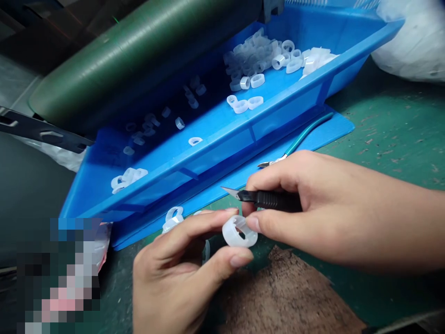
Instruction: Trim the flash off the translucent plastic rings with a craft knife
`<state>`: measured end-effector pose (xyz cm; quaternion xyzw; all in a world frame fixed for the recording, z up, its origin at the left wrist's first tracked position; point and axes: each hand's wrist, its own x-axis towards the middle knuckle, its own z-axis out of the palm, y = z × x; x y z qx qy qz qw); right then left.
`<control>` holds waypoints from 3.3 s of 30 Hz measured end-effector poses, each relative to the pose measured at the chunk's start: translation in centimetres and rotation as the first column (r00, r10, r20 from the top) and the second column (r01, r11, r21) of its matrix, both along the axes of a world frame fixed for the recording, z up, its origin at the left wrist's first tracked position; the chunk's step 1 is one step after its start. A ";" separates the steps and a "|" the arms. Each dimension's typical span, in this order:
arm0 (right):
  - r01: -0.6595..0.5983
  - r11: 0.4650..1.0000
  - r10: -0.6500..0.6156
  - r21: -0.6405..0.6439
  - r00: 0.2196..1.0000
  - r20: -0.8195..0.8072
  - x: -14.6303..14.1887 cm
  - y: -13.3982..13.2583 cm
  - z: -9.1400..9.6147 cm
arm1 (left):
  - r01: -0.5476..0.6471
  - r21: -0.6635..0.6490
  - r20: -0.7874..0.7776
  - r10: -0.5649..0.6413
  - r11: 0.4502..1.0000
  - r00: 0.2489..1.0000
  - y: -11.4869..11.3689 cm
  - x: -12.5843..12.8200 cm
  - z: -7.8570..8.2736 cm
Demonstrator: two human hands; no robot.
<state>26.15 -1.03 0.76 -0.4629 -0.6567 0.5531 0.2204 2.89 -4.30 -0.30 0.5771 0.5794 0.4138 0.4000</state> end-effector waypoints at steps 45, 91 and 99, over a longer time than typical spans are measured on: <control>-0.006 0.982 -0.020 -0.188 0.991 -0.134 0.2 0.4 0.3 | 0.170 -0.042 -0.007 -0.170 0.985 0.985 1.0 -1.3 0.2; 0.055 0.971 -0.059 -0.234 0.998 -0.011 0.7 1.1 0.5 | 0.146 0.231 -0.151 -0.113 0.962 0.982 0.0 -1.7 -1.2; 0.043 0.996 -0.048 0.082 0.997 0.064 1.1 -0.4 -0.8 | 0.095 0.356 -0.201 -0.023 0.930 0.979 0.5 -1.5 -1.0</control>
